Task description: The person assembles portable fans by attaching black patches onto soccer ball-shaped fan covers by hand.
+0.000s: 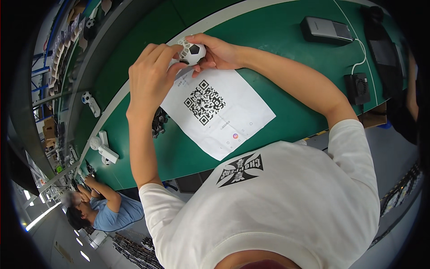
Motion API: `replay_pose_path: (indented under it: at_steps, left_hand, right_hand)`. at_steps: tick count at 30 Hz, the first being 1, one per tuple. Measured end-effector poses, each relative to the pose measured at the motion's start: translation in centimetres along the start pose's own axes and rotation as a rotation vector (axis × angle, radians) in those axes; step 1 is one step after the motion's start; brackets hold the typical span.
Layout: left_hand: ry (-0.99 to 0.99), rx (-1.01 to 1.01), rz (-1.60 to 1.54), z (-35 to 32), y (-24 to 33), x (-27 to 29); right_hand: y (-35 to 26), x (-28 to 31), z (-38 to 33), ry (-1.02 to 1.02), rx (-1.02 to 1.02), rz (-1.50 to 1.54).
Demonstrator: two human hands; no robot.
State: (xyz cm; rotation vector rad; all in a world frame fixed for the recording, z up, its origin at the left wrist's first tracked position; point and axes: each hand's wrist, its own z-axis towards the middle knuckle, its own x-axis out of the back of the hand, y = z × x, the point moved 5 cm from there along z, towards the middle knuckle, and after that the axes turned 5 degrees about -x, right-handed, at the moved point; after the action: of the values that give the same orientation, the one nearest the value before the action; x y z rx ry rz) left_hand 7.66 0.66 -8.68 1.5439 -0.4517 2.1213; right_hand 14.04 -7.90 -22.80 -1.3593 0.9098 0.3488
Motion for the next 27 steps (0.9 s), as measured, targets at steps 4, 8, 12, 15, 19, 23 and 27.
replay_pose_path:
  at_steps: [4, 8, 12, 15, 19, 23, 27]
  left_hand:
    - [0.053, 0.086, -0.064, 0.5, -0.5, -0.2]
    - [-0.039, 0.213, -0.198, -1.9, -2.9, -0.8]
    - [0.066, 0.123, -0.22, -1.4, -1.5, -1.7]
    - [0.198, 0.098, -0.143, -1.8, 0.2, -2.0]
    - [0.337, 0.173, -0.063, -5.1, 1.3, -2.8]
    - [0.516, 0.25, -0.098, -8.2, 3.5, -4.4]
    - [0.645, 0.394, -0.06, -9.5, 4.0, -6.6]
  right_hand:
    - [-0.6, 0.3, -0.5, -0.006, -0.011, -0.009]
    - [0.0, -0.4, 1.4, 0.03, 0.001, -0.094]
    - [0.1, 1.9, 0.5, -0.006, 0.001, -0.101]
    - [-0.5, 2.5, -1.1, 0.269, -0.039, -0.097]
    - [0.5, 3.9, -2.0, 0.271, -0.001, -0.132]
    - [-0.5, 2.1, -2.8, 0.05, 0.172, -0.643]
    - [-1.2, -1.2, -3.9, 0.094, 0.356, -1.16]
